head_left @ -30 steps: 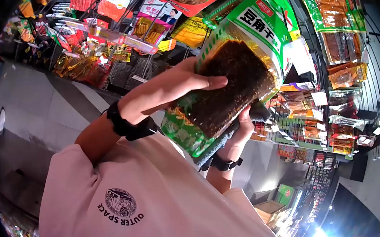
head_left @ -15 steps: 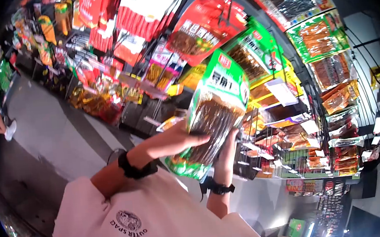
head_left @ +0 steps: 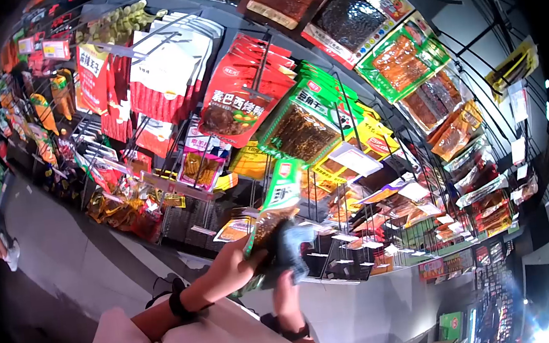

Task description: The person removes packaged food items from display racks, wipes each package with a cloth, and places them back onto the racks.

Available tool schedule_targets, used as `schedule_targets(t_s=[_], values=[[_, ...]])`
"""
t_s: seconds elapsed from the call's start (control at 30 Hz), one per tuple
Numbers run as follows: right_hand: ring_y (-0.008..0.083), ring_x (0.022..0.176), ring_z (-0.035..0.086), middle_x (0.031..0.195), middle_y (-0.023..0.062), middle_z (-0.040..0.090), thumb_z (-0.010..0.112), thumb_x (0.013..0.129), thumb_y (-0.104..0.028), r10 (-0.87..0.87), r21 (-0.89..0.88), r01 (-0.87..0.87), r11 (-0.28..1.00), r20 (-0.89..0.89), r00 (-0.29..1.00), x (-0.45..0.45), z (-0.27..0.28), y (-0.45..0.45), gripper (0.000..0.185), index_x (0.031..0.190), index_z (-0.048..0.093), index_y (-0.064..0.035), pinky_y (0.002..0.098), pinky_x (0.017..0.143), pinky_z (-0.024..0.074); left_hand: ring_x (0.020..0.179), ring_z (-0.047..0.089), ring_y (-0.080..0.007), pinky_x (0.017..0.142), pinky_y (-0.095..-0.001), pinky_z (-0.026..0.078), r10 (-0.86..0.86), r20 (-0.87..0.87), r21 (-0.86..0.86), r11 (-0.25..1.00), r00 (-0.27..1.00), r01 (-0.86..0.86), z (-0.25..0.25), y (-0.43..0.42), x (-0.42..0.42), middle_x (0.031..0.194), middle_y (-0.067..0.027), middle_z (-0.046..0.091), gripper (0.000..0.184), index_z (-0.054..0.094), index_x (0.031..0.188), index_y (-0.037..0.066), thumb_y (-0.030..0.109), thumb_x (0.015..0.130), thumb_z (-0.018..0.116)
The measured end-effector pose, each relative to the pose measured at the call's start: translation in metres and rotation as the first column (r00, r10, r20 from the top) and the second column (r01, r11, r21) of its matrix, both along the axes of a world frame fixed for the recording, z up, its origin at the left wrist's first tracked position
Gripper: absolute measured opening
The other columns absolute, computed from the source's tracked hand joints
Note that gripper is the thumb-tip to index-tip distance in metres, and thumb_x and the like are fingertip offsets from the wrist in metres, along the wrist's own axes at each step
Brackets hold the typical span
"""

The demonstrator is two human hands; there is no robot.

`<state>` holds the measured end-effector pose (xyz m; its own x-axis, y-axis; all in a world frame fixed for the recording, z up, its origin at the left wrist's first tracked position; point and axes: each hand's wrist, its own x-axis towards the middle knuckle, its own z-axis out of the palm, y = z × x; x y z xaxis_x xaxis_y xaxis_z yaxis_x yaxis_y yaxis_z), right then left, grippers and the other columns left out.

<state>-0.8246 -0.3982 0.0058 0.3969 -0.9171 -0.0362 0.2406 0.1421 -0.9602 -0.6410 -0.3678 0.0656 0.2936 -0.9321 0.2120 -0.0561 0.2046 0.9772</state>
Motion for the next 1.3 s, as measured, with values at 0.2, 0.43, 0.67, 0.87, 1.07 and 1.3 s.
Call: schedule_targets(t_s=[0.2,0.43,0.67,0.87,1.07,1.3], values=[[0.0137,0.102,0.049,0.113,0.0046,0.052,0.045,0.101,-0.021,0.197,-0.128,-0.216,0.968,-0.145,0.970,0.021,0.034,0.006,0.039,0.135,0.042,-0.0005,0.0314,0.091,0.0424,0.094,0.063,-0.0417,0.075,-0.0417,0.052,0.037,0.102,0.068,0.997,0.994,-0.044,0.010,0.012,-0.028,0.098,-0.0210,0.066,0.044,0.056,0.123,0.010,0.006,0.080,0.064],[0.0253,0.127,0.046,0.138,0.0116,0.047,0.034,0.097,-0.062,0.297,0.076,-0.302,0.950,0.065,0.953,0.033,0.024,-0.034,0.075,0.144,0.034,-0.0028,0.0403,0.108,0.0374,0.090,0.064,-0.0393,0.075,-0.0399,0.055,0.276,0.263,-0.187,0.955,0.925,-0.232,0.006,0.016,-0.024,0.111,-0.0174,0.064,0.043,0.057,0.122,0.005,0.003,0.079,0.061],[0.0304,0.140,0.031,0.152,0.0148,0.029,0.045,0.084,-0.076,0.405,0.089,-0.408,0.909,0.052,0.913,0.050,0.037,-0.003,0.105,0.150,0.015,0.0000,0.0432,0.115,0.0261,0.130,0.038,-0.0461,0.107,-0.0490,0.034,0.277,0.386,-0.251,0.949,0.880,-0.188,-0.005,0.017,0.007,0.141,-0.0270,0.039,0.081,0.045,0.136,-0.004,0.034,0.073,0.079],[0.0313,0.133,0.041,0.146,0.0165,0.039,0.059,0.085,-0.060,0.407,0.140,-0.389,0.911,-0.147,0.901,0.020,0.048,-0.012,0.094,0.148,0.023,0.0007,0.0438,0.111,0.0340,0.139,0.025,-0.0471,0.110,-0.0602,0.020,0.249,0.578,-0.236,0.963,0.777,-0.133,0.006,0.016,0.002,0.151,-0.0248,0.027,0.083,0.040,0.145,0.010,0.055,0.080,0.066],[0.0311,0.119,0.053,0.131,0.0166,0.054,0.052,0.080,-0.023,-0.007,0.279,-0.058,0.959,0.227,0.974,0.048,0.071,-0.028,0.063,0.137,0.043,-0.0005,0.0421,0.102,0.0431,0.138,0.030,-0.0371,0.113,-0.0551,0.011,0.213,0.723,-0.216,0.973,0.657,-0.078,0.006,0.007,0.001,0.154,-0.0124,0.029,0.052,0.055,0.136,0.022,0.036,0.087,0.064],[0.0325,0.117,0.053,0.129,0.0159,0.055,0.057,0.075,-0.014,-0.163,0.237,0.142,0.961,0.071,0.984,0.022,0.076,-0.033,0.063,0.135,0.045,0.0000,0.0416,0.103,0.0411,0.122,0.052,-0.0318,0.100,-0.0389,0.041,0.092,0.050,0.083,0.992,0.995,-0.096,-0.007,-0.001,0.029,0.132,-0.0212,0.050,0.079,0.036,0.142,0.005,0.020,0.077,0.079]])
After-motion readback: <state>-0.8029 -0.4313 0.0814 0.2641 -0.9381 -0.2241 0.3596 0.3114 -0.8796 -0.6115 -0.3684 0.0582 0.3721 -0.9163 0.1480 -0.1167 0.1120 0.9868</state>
